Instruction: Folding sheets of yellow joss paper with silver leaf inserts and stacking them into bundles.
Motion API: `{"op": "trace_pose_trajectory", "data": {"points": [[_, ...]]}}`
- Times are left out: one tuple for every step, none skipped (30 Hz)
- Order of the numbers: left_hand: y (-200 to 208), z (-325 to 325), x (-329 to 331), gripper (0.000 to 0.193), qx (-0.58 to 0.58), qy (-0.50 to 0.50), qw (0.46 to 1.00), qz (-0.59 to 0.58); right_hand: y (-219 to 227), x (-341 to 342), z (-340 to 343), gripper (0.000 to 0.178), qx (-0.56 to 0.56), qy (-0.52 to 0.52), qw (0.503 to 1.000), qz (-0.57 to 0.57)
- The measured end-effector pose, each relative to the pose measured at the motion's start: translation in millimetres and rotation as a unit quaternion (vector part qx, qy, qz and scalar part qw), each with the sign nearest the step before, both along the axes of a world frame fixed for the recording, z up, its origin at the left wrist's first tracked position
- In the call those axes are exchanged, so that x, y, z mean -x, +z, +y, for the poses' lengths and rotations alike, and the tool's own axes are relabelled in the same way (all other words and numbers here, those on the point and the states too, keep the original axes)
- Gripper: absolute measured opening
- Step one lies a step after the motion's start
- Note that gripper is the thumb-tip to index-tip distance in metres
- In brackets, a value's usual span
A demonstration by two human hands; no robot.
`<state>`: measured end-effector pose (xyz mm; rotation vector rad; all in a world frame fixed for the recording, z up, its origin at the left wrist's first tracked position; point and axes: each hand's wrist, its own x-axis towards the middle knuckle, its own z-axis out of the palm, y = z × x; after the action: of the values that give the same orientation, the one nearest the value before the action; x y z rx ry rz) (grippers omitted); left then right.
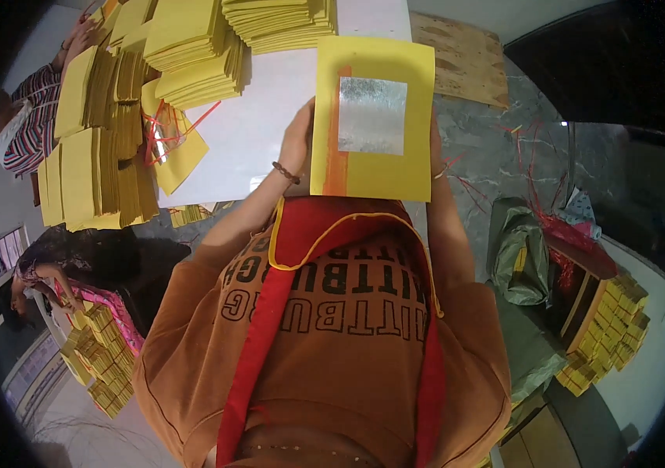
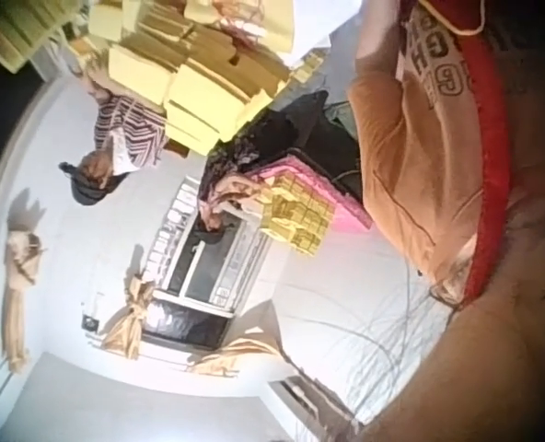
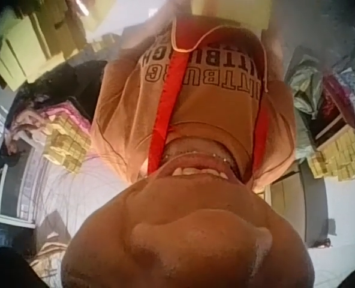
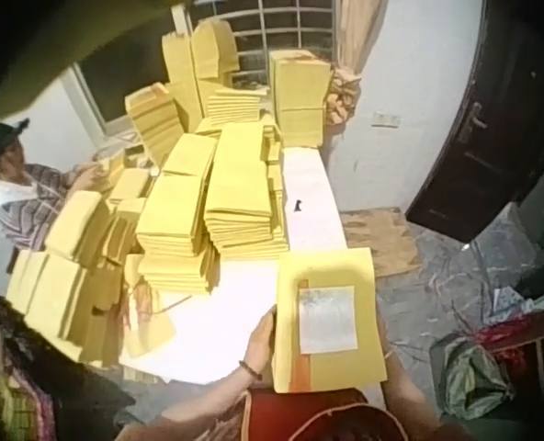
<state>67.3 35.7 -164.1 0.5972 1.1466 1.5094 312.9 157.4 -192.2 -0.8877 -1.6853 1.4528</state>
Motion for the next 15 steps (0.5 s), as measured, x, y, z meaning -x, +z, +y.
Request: {"op": "trace_pose_trajectory", "data": {"points": [[1,-2,3,0.059,-0.015,0.0,0.997,-0.071,12,1,2,0.053,0.195,0.044,0.973,0.117],[1,-5,4,0.059,-0.011,-0.003,0.997,-0.072,23,4,1,0.053,0.198,0.04,0.972,0.117],[13,-6,3,0.06,0.03,0.031,0.997,-0.06,45,15,-2,0.054,0.257,-0.005,0.951,0.169],[20,-8,2,0.061,0.069,0.061,0.995,-0.046,62,21,-5,0.055,0.311,-0.053,0.923,0.221],[18,-12,1,0.062,0.073,0.053,0.996,-0.023,69,22,-6,0.055,0.311,-0.058,0.922,0.223],[18,-14,-4,0.062,0.075,0.049,0.996,-0.022,73,23,-8,0.055,0.332,-0.062,0.915,0.219],[18,-16,-11,0.063,0.044,0.044,0.998,-0.014,73,23,-9,0.055,0.353,-0.067,0.908,0.214],[17,-19,-17,0.065,0.013,0.039,0.999,-0.007,64,23,-12,0.055,0.354,-0.07,0.907,0.216],[25,-20,-19,0.062,-0.007,-0.014,1.0,0.008,55,25,-15,0.056,0.216,-0.044,0.964,0.148],[21,-20,-20,0.062,-0.007,-0.017,1.0,0.008,48,24,-16,0.056,0.072,-0.018,0.994,0.076],[14,-19,-22,0.063,-0.014,-0.013,1.0,-0.002,43,20,-16,0.056,0.073,-0.02,0.994,0.076],[12,-19,-22,0.063,-0.021,-0.004,1.0,-0.011,41,20,-18,0.056,0.081,-0.017,0.993,0.083],[9,-18,-22,0.063,-0.019,-0.002,1.0,-0.011,40,19,-18,0.055,0.09,-0.013,0.992,0.09],[7,-18,-21,0.063,-0.013,-0.004,1.0,0.01,40,19,-17,0.055,0.098,-0.01,0.99,0.097],[7,-19,-22,0.062,-0.005,-0.008,0.999,0.031,40,18,-16,0.055,0.107,-0.008,0.989,0.104]]}}
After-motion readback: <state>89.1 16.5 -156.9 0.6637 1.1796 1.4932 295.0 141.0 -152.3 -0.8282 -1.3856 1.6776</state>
